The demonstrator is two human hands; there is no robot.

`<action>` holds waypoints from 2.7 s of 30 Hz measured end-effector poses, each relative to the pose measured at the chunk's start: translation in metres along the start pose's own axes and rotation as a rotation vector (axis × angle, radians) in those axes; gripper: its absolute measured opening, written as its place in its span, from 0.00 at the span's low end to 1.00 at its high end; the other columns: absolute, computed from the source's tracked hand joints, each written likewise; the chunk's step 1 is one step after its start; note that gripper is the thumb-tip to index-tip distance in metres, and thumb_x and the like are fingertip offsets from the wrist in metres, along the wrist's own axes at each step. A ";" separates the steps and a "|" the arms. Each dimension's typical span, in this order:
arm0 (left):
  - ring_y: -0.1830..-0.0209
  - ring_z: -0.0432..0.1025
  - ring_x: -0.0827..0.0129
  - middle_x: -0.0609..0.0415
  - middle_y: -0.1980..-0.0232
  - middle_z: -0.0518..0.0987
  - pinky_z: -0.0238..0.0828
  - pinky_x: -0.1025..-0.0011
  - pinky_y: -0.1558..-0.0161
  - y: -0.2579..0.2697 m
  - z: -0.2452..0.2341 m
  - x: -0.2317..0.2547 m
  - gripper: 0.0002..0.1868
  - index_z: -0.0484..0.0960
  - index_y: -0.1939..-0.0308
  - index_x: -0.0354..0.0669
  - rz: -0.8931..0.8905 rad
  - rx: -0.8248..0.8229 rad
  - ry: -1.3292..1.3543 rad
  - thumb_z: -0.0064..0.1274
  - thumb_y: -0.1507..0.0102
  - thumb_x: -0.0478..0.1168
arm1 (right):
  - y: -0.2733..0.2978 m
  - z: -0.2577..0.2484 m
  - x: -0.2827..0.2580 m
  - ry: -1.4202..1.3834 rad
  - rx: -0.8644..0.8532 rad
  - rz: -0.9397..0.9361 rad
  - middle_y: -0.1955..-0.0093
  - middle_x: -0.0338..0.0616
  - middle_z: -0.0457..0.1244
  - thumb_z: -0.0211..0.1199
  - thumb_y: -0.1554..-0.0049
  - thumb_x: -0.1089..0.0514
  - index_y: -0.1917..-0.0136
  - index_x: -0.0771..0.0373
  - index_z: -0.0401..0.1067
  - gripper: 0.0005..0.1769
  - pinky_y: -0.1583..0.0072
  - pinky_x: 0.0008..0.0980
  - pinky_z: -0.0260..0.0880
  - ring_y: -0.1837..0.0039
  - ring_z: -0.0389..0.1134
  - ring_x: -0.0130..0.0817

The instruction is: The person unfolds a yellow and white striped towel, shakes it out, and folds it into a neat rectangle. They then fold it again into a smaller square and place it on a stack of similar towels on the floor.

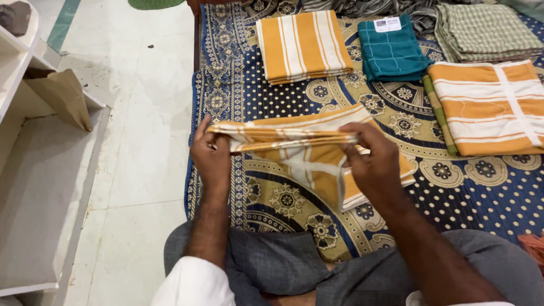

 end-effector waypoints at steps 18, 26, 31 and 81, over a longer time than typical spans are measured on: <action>0.74 0.72 0.78 0.53 0.61 0.81 0.72 0.75 0.74 -0.036 -0.039 0.176 0.15 0.88 0.61 0.38 0.465 -0.524 -0.282 0.71 0.45 0.44 | -0.024 -0.126 -0.105 0.028 -0.014 -0.094 0.56 0.39 0.63 0.55 0.36 0.66 0.39 0.63 0.63 0.11 0.69 0.17 0.59 0.66 0.61 0.16; 0.88 0.70 0.80 0.52 0.78 0.80 0.69 0.80 0.89 -0.040 -0.023 0.154 0.10 0.79 0.69 0.33 -0.130 -1.119 0.495 0.61 0.35 0.34 | -0.033 -0.151 -0.054 0.106 -0.292 0.219 0.60 0.49 0.64 0.56 0.36 0.66 0.34 0.63 0.67 0.17 0.74 0.28 0.60 0.75 0.59 0.27; 0.88 0.67 0.83 0.46 0.74 0.81 0.61 0.84 0.89 0.000 -0.024 0.147 0.09 0.76 0.65 0.34 -0.429 -1.500 0.801 0.63 0.39 0.29 | 0.015 -0.156 -0.028 -0.302 -1.070 0.371 0.40 0.59 0.62 0.58 0.41 0.76 0.31 0.69 0.67 0.25 0.67 0.34 0.79 0.60 0.74 0.41; 0.57 0.80 0.64 0.48 0.59 0.84 0.78 0.65 0.54 0.151 0.034 0.021 0.23 0.81 0.44 0.45 -0.206 -1.859 -0.066 0.66 0.39 0.50 | 0.107 -0.032 0.140 0.145 -1.577 0.758 0.51 0.34 0.73 0.73 0.46 0.55 0.44 0.60 0.77 0.17 0.55 0.31 0.67 0.55 0.69 0.26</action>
Point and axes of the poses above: each hand's wrist, its own y-axis away from the middle knuckle, its own z-axis out of the palm, x = y × z, the point moved 5 cm from there along -y, towards the middle knuckle
